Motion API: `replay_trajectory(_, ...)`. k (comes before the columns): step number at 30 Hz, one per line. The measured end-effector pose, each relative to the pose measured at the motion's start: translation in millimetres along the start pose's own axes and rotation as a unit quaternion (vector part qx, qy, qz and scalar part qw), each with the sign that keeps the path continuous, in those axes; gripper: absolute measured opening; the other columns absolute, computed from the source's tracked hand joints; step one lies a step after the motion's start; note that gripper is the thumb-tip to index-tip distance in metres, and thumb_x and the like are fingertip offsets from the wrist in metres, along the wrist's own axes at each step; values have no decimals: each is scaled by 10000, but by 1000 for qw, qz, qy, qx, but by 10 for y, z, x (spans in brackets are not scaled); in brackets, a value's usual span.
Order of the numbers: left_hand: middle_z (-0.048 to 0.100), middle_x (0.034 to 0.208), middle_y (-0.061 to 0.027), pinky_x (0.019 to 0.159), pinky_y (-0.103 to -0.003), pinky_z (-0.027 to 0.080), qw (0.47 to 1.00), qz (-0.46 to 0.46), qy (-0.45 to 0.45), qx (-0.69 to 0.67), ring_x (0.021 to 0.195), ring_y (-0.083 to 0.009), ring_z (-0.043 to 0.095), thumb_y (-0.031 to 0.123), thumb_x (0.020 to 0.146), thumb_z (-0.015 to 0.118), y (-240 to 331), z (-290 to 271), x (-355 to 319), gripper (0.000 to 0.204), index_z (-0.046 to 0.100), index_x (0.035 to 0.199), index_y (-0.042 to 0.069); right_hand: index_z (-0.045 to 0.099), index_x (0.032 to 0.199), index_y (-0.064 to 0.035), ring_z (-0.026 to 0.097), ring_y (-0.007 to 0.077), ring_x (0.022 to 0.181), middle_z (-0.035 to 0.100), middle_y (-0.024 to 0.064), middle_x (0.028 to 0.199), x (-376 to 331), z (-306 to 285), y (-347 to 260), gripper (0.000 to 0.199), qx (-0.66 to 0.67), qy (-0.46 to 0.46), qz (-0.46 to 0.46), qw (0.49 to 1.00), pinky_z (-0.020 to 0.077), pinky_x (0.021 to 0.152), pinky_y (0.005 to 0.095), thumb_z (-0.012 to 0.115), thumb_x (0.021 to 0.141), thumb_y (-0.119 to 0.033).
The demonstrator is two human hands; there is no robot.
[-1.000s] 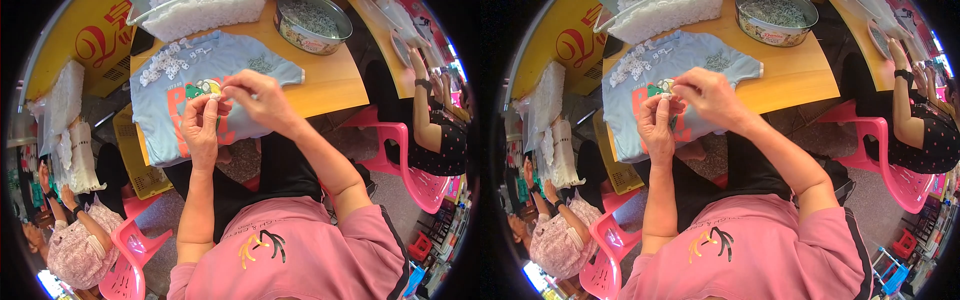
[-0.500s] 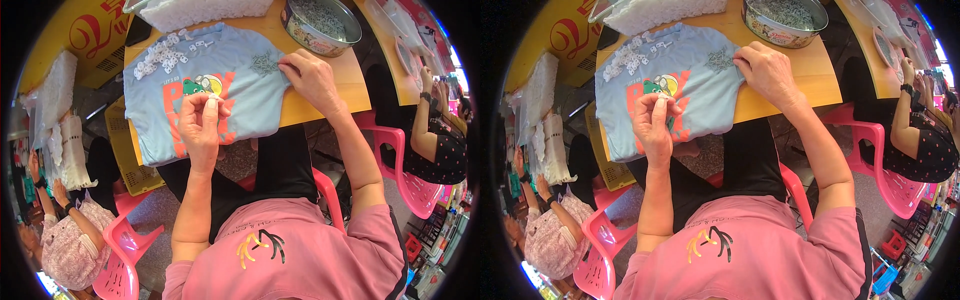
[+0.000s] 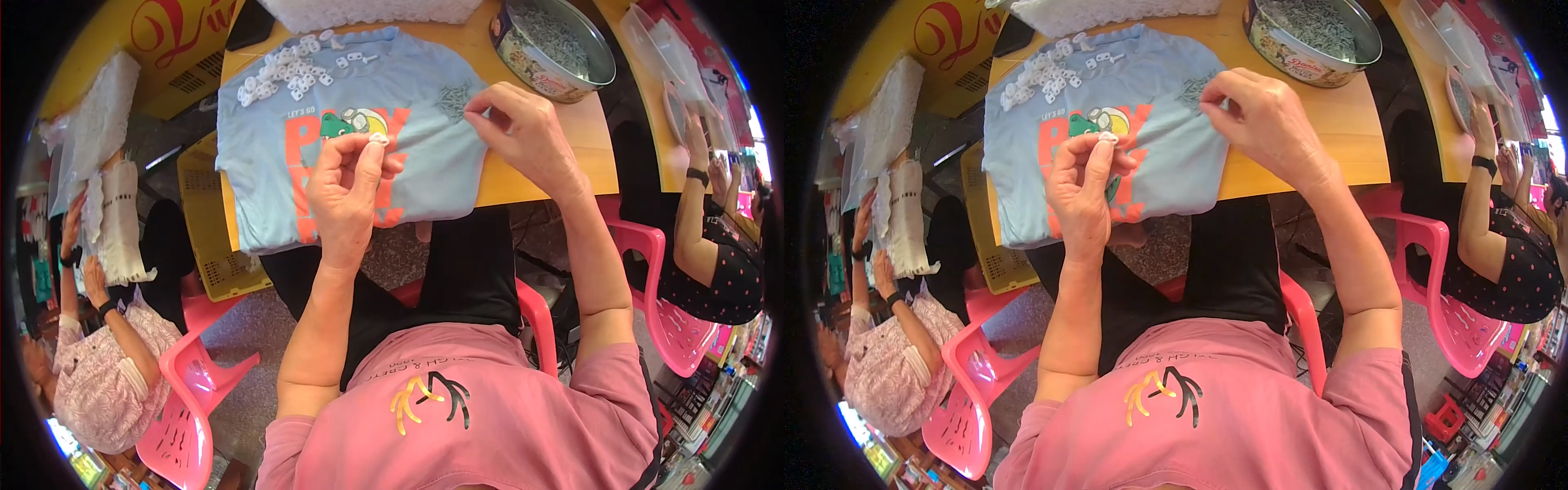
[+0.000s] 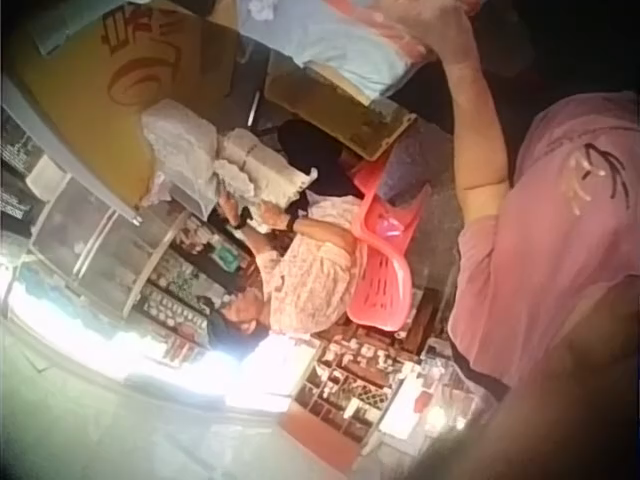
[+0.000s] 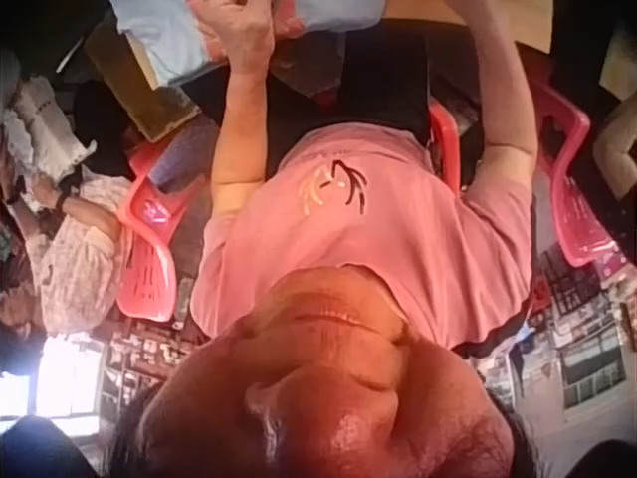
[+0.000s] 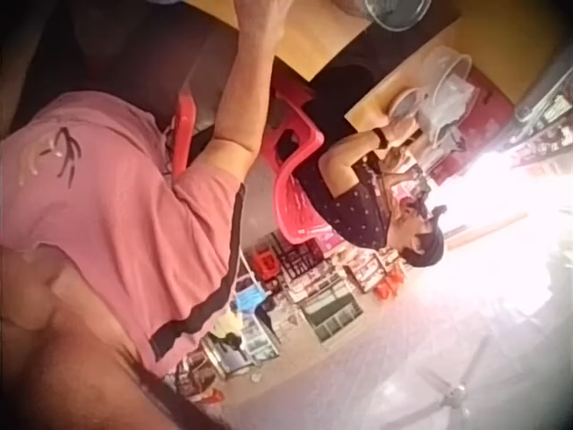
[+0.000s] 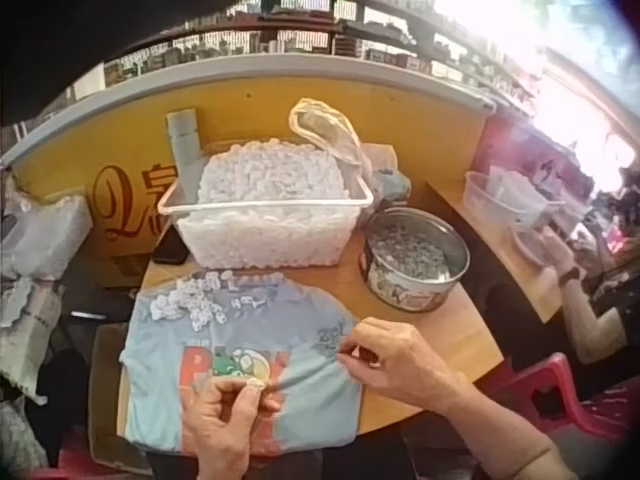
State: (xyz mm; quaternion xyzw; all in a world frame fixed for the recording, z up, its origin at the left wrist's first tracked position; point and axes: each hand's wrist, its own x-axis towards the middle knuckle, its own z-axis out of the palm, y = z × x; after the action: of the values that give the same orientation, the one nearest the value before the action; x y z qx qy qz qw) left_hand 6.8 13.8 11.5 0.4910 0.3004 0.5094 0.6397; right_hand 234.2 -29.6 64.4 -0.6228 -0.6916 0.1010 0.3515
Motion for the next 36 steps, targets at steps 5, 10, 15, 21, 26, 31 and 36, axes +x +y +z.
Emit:
replay_trajectory(5,695,1035,-132,738,-279,564,1000,-3,-12,-13,818,-165,690,84,985,573,34,9,28,116,586,1045,-14,631,866,9,617,193,651,629,93,754,153,279,-256,100,67,-48,-33,996,491,608,314,694,832,-61)
replay_trajectory(10,690,1052,-154,748,-285,576,999,-25,-4,-34,840,-177,697,68,989,557,55,20,32,113,566,1051,-25,626,872,31,629,300,694,644,148,768,226,414,-333,125,26,-87,-74,993,504,630,367,667,828,-79)
replay_trajectory(15,688,1038,-156,753,-283,580,999,-21,13,-26,838,-173,699,62,990,551,37,59,38,112,554,1056,-29,622,865,31,644,276,696,654,140,776,231,447,-389,128,-11,-87,-50,995,509,628,352,682,827,-75)
replay_trajectory(21,686,974,-123,757,-282,582,999,-27,23,-8,845,-166,697,65,988,557,53,53,23,114,558,1054,-28,640,889,26,657,178,699,670,98,808,215,578,-441,116,95,-27,-4,995,516,631,297,708,827,-44)
replay_trajectory(26,687,928,-110,722,-273,569,1000,-13,13,-20,825,-161,695,76,988,562,-6,-22,25,119,563,1053,-24,667,944,15,643,148,703,679,81,865,169,733,-410,113,130,34,-3,991,509,654,268,702,850,-37)
replay_trajectory(31,688,924,-103,708,-269,563,999,-27,20,-32,807,-156,692,76,985,567,45,-3,12,117,565,1054,-18,657,930,18,611,97,706,672,42,807,151,806,-415,130,208,44,59,975,480,633,240,682,906,-107)
replay_trajectory(36,689,928,-101,714,-271,568,999,-23,19,-38,794,-150,689,73,983,567,69,14,18,108,563,1046,-14,649,916,5,532,46,675,624,-15,731,158,814,-437,220,270,37,151,950,439,594,215,643,964,-210)
